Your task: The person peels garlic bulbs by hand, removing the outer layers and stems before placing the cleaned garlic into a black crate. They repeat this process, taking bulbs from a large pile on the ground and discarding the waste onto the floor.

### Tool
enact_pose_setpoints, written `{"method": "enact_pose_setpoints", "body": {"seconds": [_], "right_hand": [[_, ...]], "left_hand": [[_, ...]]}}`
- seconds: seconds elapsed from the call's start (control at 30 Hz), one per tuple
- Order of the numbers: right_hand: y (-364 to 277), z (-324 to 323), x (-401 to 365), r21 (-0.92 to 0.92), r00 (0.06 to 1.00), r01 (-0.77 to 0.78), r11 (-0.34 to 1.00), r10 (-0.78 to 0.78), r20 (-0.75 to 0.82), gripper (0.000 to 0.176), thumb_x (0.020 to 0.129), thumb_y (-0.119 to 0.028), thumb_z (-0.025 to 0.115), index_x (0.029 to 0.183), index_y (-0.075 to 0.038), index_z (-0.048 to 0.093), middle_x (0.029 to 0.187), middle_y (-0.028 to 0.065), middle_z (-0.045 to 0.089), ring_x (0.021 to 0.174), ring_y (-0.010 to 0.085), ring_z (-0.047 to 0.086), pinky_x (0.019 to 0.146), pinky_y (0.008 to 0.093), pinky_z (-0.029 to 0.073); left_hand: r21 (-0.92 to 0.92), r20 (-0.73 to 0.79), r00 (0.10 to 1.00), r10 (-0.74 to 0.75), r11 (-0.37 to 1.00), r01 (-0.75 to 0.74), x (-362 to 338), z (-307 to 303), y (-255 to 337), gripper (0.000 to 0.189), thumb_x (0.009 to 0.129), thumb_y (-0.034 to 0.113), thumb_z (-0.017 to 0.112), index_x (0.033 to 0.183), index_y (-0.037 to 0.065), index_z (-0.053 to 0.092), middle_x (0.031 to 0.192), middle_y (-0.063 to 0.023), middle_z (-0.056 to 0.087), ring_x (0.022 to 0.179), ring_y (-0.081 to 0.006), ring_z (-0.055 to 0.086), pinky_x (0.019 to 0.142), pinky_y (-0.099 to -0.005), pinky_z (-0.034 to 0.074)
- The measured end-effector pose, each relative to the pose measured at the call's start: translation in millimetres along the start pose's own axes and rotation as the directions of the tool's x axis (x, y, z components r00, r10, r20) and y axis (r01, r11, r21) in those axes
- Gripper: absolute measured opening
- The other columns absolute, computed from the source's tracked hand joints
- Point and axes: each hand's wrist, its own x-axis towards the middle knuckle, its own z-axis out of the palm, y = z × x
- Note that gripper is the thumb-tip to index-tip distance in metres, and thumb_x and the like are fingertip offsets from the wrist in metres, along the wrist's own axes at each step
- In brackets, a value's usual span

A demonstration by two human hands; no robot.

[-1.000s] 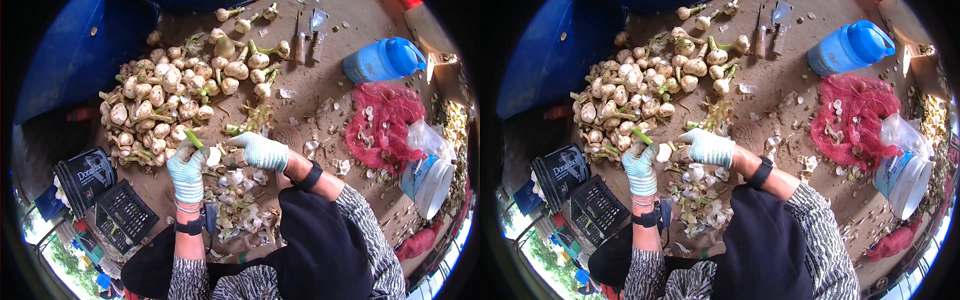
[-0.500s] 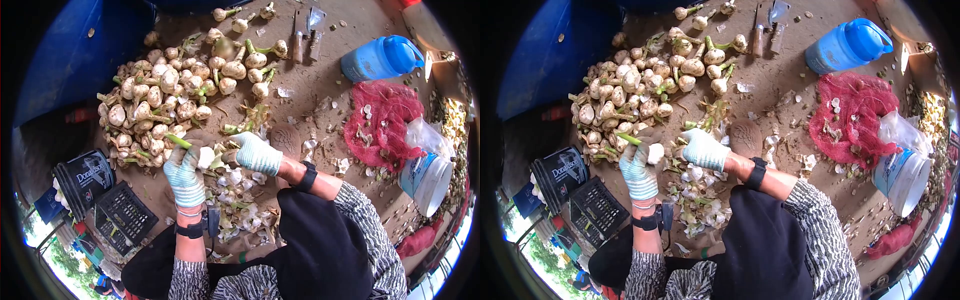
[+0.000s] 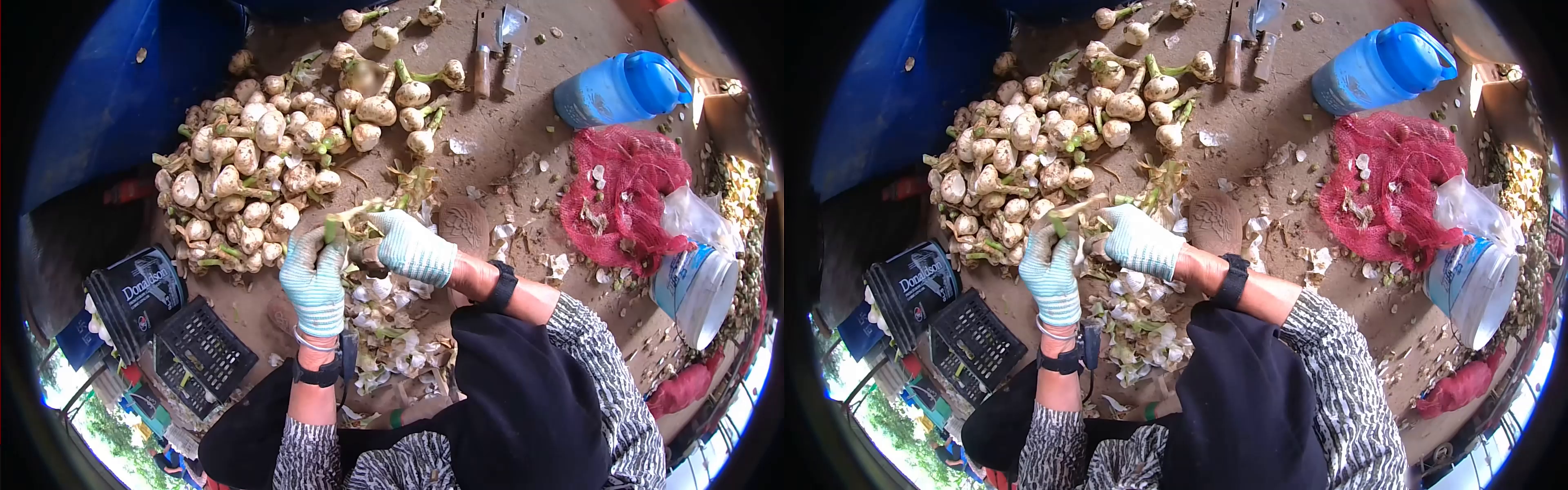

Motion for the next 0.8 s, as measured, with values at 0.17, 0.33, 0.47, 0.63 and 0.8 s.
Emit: {"method": "enact_pose_setpoints", "body": {"seconds": [0.17, 0.33, 0.47, 0.63, 0.8], "right_hand": [[7, 6, 2, -0.183, 0.993, 0.094, 0.979, -0.106, -0.056, 0.031, 0.073, -0.018, 0.061, 0.093, 0.005, 0.057, 0.063, 0.0138, 0.058, 0.058, 0.0165, 0.054, 0.055, 0.0310, 0.045], [14, 17, -5, -0.296, 0.971, -0.004, 0.955, 0.074, 0.228, 0.025, 0.068, -0.012, 0.053, 0.088, 0.003, 0.055, 0.079, 0.0231, 0.060, 0.075, 0.0377, 0.058, 0.063, 0.0402, 0.046], [18, 13, 1, -0.143, 0.988, 0.155, 0.978, -0.149, 0.048, 0.026, 0.068, -0.009, 0.053, 0.092, 0.000, 0.057, 0.078, 0.0207, 0.059, 0.074, 0.0370, 0.058, 0.063, 0.0398, 0.046], [-15, -16, -1, -0.109, 0.959, -0.284, 0.953, 0.283, -0.023, 0.036, 0.073, -0.029, 0.063, 0.091, 0.002, 0.059, 0.080, 0.0216, 0.060, 0.073, 0.0326, 0.060, 0.065, 0.0367, 0.047], [4, -10, 8, -0.259, 0.912, 0.211, 0.942, -0.286, -0.296, 0.054, 0.068, -0.027, 0.068, 0.108, 0.004, 0.050, 0.096, 0.0213, 0.057, 0.087, 0.0368, 0.057, 0.076, 0.0373, 0.047]], "left_hand": [[-0.569, -0.033, 0.973, -0.229, 0.805, 0.171, 5, -11, 6, 0.020, 0.083, 0.016, 0.060, 0.096, 0.001, 0.057, 0.083, -0.0036, 0.059, 0.065, -0.0110, 0.057, 0.050, -0.0212, 0.045], [-0.768, 0.067, 0.977, -0.201, 0.615, 0.179, 21, -27, 7, 0.023, 0.083, 0.021, 0.060, 0.092, 0.000, 0.058, 0.094, -0.0100, 0.061, 0.091, -0.0227, 0.060, 0.078, -0.0332, 0.052], [-0.726, 0.182, 0.958, -0.223, 0.626, 0.284, 24, -24, -1, 0.024, 0.083, 0.023, 0.060, 0.092, 0.001, 0.058, 0.094, -0.0109, 0.061, 0.087, -0.0226, 0.061, 0.073, -0.0321, 0.053], [-0.631, 0.278, 0.892, -0.357, 0.632, 0.450, 16, -19, -13, 0.022, 0.084, 0.022, 0.058, 0.089, 0.001, 0.055, 0.089, -0.0098, 0.060, 0.080, -0.0200, 0.061, 0.065, -0.0289, 0.052], [-0.434, 0.217, 0.874, -0.435, 0.759, 0.486, 7, -7, 1, 0.015, 0.083, 0.013, 0.055, 0.084, -0.002, 0.056, 0.071, -0.0057, 0.057, 0.063, -0.0150, 0.059, 0.059, -0.0266, 0.051]]}}
